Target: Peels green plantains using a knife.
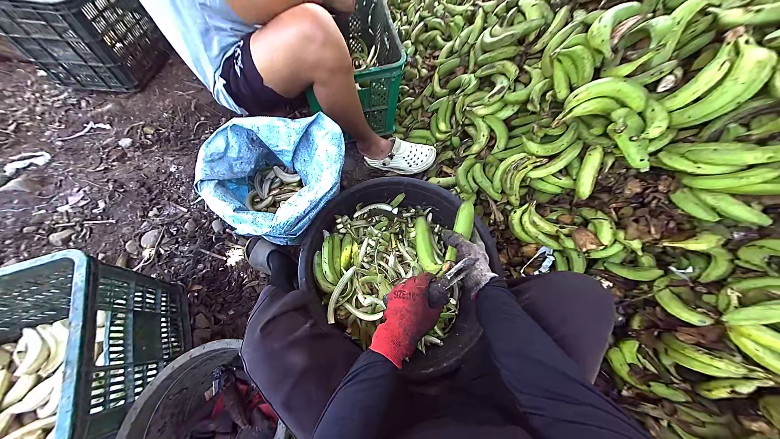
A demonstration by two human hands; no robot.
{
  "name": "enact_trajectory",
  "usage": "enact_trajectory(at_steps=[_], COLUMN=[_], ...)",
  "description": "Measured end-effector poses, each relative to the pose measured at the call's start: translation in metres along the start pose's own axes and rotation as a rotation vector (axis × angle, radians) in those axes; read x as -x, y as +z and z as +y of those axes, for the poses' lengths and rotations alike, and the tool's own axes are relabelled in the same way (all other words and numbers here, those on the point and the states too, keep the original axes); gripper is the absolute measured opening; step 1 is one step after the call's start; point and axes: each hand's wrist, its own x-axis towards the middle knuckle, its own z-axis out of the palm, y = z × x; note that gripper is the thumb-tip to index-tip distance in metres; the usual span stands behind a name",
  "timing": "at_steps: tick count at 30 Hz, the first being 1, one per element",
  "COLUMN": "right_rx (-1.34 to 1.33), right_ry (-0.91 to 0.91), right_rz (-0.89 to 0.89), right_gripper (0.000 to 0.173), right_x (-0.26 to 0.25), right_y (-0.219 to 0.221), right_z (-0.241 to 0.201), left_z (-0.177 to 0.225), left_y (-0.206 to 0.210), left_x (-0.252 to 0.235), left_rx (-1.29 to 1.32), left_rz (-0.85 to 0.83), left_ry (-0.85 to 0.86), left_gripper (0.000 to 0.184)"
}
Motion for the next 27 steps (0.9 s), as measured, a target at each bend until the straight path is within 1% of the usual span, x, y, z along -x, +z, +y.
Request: enact_trajectory(at_steps=[2, 4, 6, 7, 9, 11, 12, 14, 15, 16, 17, 18, 20, 21, 22, 23, 24, 25, 26, 27], right_rx=[0.127, 0.266, 0.285, 0.252, 0.173, 0.053, -0.01, -0.105, -0.121, -0.125, -0.122, -0.147, -0.24, -0.236, -0.205, -0.148, -0.057, 0.08, 0.191, 0.26], right_ry=[-0.069, -0.136, -0.126, -0.094, -0.023, 0.038, 0.075, 0.125, 0.15, 0.185, 0.228, 0.265, 0.321, 0.326, 0.289, 0.189, 0.062, -0.001, -0.032, -0.043], right_rz=[0.025, 0.069, 0.082, 0.056, -0.017, -0.084, -0.15, -0.324, -0.411, -0.467, -0.499, -0.551, -0.589, -0.551, -0.486, -0.416, -0.322, -0.197, -0.078, 0.033], right_gripper=[0.076, 0.08, 0.081, 0.081, 0.08, 0.076, 0.074, 0.061, 0.05, 0.035, 0.022, 0.019, 0.022, 0.019, 0.016, 0.023, 0.041, 0.059, 0.072, 0.08], right_x=[-0.005, -0.02, -0.044, -0.051, -0.046, -0.041, -0.037, -0.022, -0.004, 0.026, 0.062, 0.086, 0.097, 0.092, 0.08, 0.055, 0.024, 0.002, -0.013, -0.027], right_y=[0.001, -0.005, -0.015, -0.018, -0.022, -0.019, -0.018, -0.015, -0.014, -0.012, -0.011, -0.013, -0.015, -0.013, -0.013, -0.015, -0.019, -0.025, -0.031, -0.039], right_z=[-0.007, -0.011, -0.012, -0.015, -0.019, -0.018, -0.016, -0.015, -0.026, -0.049, -0.081, -0.103, -0.113, -0.11, -0.098, -0.071, -0.04, -0.023, -0.017, -0.017], left_z=[0.005, 0.001, -0.008, -0.012, -0.021, -0.028, -0.03, -0.026, -0.022, -0.017, -0.014, -0.012, -0.01, -0.009, -0.008, -0.007, -0.007, -0.01, -0.013, -0.017], left_y=[-0.004, -0.01, -0.018, -0.02, -0.019, -0.021, -0.022, -0.023, -0.022, -0.019, -0.014, -0.009, -0.001, 0.001, 0.001, 0.001, 0.0, 0.0, -0.001, -0.004], left_x=[0.009, 0.03, 0.054, 0.06, 0.056, 0.034, 0.022, 0.001, -0.009, -0.017, -0.023, -0.027, -0.028, -0.024, -0.018, -0.01, -0.001, 0.008, 0.02, 0.033], left_rx=[0.055, 0.136, 0.191, 0.194, 0.125, -0.027, -0.089, -0.175, -0.204, -0.221, -0.239, -0.23, -0.188, -0.172, -0.169, -0.186, -0.224, -0.258, -0.264, -0.261], left_rz=[0.0, 0.012, 0.058, 0.102, 0.219, 0.384, 0.435, 0.438, 0.422, 0.4, 0.378, 0.377, 0.392, 0.37, 0.334, 0.273, 0.197, 0.12, 0.057, 0.014], left_ry=[-0.069, -0.102, -0.099, -0.075, 0.003, 0.137, 0.195, 0.273, 0.325, 0.385, 0.442, 0.503, 0.578, 0.572, 0.532, 0.451, 0.352, 0.26, 0.192, 0.151], left_gripper=[0.052, 0.051, 0.05, 0.05, 0.052, 0.052, 0.053, 0.053, 0.049, 0.048, 0.05, 0.054, 0.061, 0.063, 0.066, 0.066, 0.064, 0.061, 0.061, 0.062])
